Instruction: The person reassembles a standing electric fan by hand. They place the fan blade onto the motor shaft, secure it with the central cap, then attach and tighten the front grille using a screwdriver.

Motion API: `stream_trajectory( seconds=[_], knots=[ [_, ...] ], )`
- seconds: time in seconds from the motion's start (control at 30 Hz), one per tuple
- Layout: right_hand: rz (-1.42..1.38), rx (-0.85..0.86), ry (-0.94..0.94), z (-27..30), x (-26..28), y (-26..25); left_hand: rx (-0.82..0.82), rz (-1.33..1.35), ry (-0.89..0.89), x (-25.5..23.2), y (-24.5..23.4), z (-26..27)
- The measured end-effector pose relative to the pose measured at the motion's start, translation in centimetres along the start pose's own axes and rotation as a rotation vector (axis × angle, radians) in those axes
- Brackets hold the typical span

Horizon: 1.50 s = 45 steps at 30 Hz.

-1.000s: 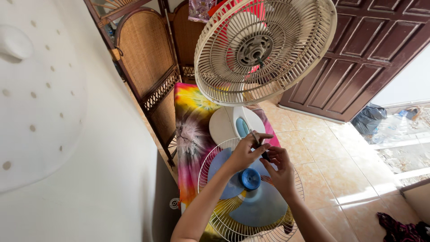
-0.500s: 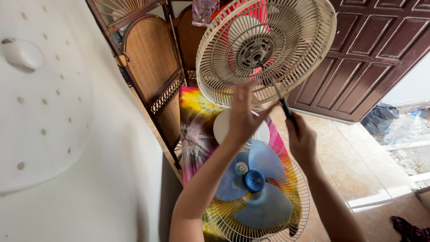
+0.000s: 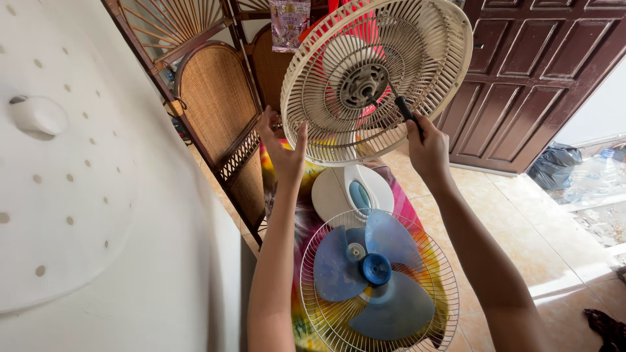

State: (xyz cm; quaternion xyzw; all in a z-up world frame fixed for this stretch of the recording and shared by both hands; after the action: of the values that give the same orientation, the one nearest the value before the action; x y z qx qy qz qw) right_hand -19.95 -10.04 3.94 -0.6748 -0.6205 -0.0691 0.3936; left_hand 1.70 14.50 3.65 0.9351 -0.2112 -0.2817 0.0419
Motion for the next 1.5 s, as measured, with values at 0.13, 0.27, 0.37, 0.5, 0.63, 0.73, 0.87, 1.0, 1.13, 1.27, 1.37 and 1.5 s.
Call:
stream_trajectory(
  seconds=[0.13, 0.27, 0.37, 0.5, 0.63, 0.73, 0.87, 1.0, 1.13, 1.27, 1.37, 1.5],
  knots=[
    [-0.076, 0.036, 0.04, -0.4, -0.7, 0.8, 0.07, 0.261, 0.006, 3.8, 1.4, 1.9],
    [-0.046, 0.041, 0.085, -1.0, -0.6, 1.3, 0.037, 0.234, -0.309, 8.0, 2.0, 4.1],
    [-0.063, 0.033, 0.088, -2.6, 0.3, 1.4, 0.029, 0.217, -0.557, 10.0, 2.0, 5.0],
    [-0.028, 0.02, 0.029, -5.4, 2.2, 1.2, 0.055, 0.286, -0.452, 9.3, 1.6, 4.7],
    [0.14, 0.011, -0.092, -6.3, 4.2, 2.1, 0.067, 0.236, -0.438, 9.2, 0.8, 4.7],
    [0.25, -0.144, -0.368, -5.1, 6.2, 1.9, 0.069, 0.221, -0.441, 9.7, 0.4, 5.0],
    [0.5, -0.281, -0.564, -3.6, 7.3, 2.3, 0.105, 0.221, -0.279, 9.5, 0.4, 5.0],
    [0.148, -0.031, -0.237, -5.0, 4.1, 3.0, 0.122, 0.161, -0.283, 9.4, 1.0, 5.1],
    [-0.137, 0.015, -0.05, -5.8, 1.6, 4.2, 0.138, 0.103, -0.36, 8.8, 1.6, 5.0],
    [-0.012, -0.088, -0.037, -6.8, 1.4, 4.3, 0.142, 0.105, -0.476, 8.6, 1.3, 4.8],
    [0.061, -0.196, -0.062, -7.5, 2.6, 3.4, 0.152, 0.167, -0.356, 7.9, 1.2, 4.6],
    [0.009, -0.076, 0.07, -7.9, 3.1, 3.4, 0.187, 0.21, -0.177, 6.8, 1.5, 4.7]
  ],
)
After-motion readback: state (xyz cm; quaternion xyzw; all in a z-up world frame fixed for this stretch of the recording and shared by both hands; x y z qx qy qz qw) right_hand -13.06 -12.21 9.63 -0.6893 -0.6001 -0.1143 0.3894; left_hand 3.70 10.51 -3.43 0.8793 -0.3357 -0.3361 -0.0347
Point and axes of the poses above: each hand's wrist, its own z-axis away from the middle knuckle, its own y-axis out of the palm, x = y × z, the point moved 6 cm from there along -z, towards the middle knuckle, and after that the axes turned 15 degrees about z, right-handed, at the moved point
